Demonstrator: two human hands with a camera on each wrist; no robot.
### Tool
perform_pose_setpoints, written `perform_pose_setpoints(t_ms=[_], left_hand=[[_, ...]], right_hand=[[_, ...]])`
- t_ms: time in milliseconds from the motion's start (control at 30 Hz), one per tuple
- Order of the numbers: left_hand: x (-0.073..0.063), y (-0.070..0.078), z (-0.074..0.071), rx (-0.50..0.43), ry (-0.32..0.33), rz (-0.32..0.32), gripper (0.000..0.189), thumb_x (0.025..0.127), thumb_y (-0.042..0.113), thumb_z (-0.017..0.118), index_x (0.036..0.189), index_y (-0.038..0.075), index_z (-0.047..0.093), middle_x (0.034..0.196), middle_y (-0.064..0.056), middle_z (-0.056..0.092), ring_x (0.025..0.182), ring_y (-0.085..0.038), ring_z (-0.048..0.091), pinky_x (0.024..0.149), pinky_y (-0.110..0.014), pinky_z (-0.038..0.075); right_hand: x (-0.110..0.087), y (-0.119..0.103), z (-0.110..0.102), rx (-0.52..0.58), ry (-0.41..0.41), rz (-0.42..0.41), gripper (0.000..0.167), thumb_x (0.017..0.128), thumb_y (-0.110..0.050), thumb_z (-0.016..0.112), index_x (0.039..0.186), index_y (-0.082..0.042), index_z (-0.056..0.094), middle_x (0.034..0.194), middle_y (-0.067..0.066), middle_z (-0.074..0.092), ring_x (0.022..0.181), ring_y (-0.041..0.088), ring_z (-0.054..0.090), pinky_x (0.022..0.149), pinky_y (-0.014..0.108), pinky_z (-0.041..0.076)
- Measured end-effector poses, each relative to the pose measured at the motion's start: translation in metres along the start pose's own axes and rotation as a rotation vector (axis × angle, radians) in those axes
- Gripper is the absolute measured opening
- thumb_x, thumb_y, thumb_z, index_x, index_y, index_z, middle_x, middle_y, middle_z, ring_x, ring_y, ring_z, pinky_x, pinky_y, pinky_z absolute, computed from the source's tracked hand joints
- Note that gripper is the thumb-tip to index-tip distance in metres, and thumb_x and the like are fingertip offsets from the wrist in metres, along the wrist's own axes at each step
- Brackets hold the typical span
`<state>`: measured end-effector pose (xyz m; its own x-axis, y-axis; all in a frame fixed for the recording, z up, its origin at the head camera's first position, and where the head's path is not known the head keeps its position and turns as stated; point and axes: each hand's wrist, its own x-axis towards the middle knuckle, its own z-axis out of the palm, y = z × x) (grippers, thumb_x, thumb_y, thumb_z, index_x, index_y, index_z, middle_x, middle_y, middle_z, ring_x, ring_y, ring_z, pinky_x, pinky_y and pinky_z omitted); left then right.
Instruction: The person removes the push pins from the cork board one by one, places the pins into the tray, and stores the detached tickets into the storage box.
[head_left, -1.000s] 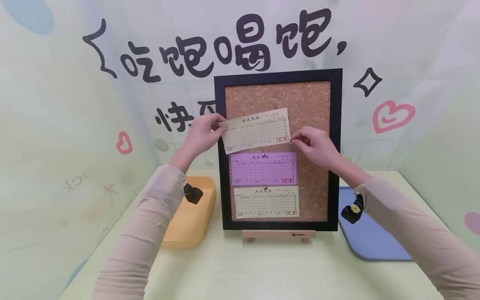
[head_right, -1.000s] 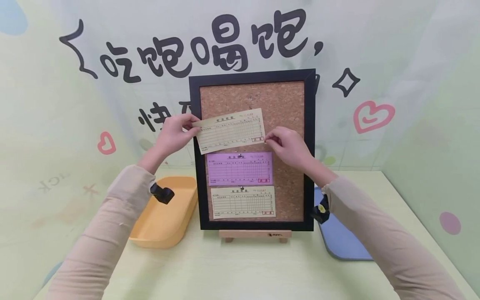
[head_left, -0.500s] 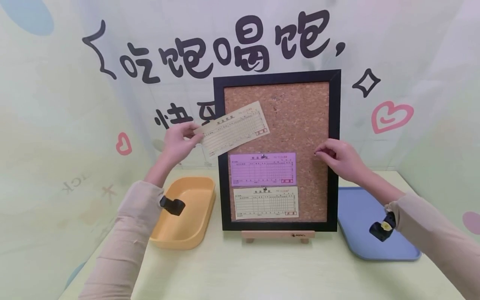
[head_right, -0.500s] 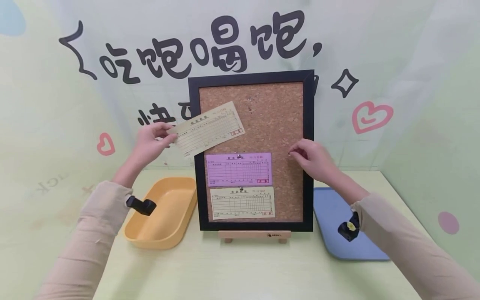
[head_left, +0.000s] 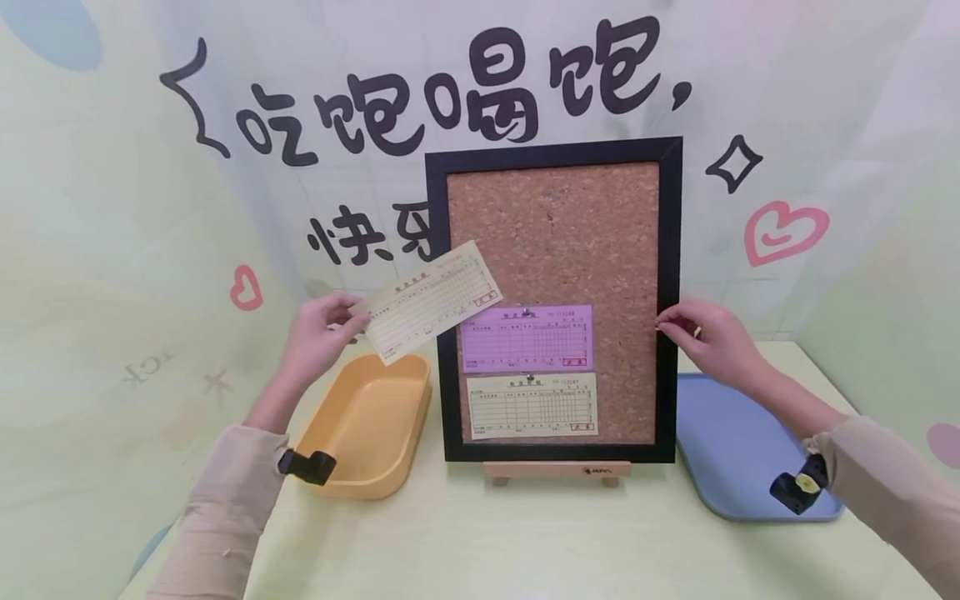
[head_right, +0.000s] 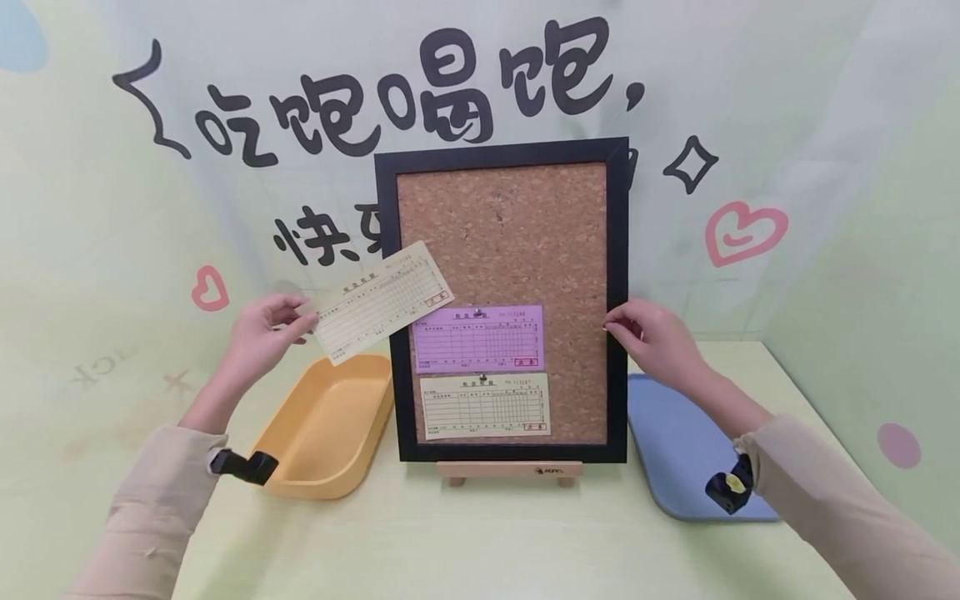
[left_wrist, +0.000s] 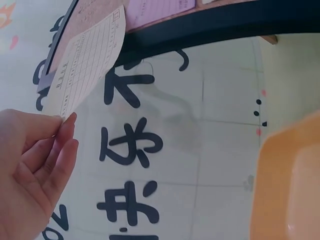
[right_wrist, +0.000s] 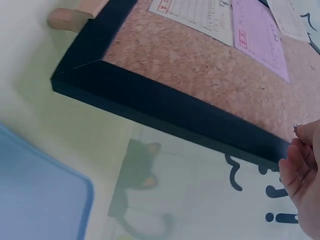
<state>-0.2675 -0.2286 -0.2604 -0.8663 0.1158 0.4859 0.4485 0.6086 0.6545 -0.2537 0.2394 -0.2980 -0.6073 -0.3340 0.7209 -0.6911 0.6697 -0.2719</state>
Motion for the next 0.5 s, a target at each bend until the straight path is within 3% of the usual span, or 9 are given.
perform_pose_setpoints(t_ms=[200,500], left_hand=[[-0.016,-0.018,-0.008,-0.035,0.04,-0.049,0.021,0.086,0.006,0.059,0.101,-0.009,0.059,0.09,-0.027,0.064,0.068,0.004,0.056,0.058,-0.022,0.053],[-0.046,-0.045,-0.011,-0.077,0.055,-0.113,0.025,0.087,0.008,0.059,0.102,-0.012,0.059,0.087,-0.023,0.065,0.067,0.002,0.059,0.058,-0.024,0.053]], right_hand=[[-0.017,0.006,0.001,0.021,0.051,0.01,0.018,0.07,0.014,0.067,0.083,0.002,0.066,0.072,0.005,0.06,0.059,0.003,0.045,0.053,0.01,0.039],[-0.048,0.014,0.007,0.037,0.075,0.037,0.024,0.066,0.019,0.067,0.082,0.001,0.065,0.072,0.004,0.06,0.058,0.0,0.043,0.05,0.011,0.037]])
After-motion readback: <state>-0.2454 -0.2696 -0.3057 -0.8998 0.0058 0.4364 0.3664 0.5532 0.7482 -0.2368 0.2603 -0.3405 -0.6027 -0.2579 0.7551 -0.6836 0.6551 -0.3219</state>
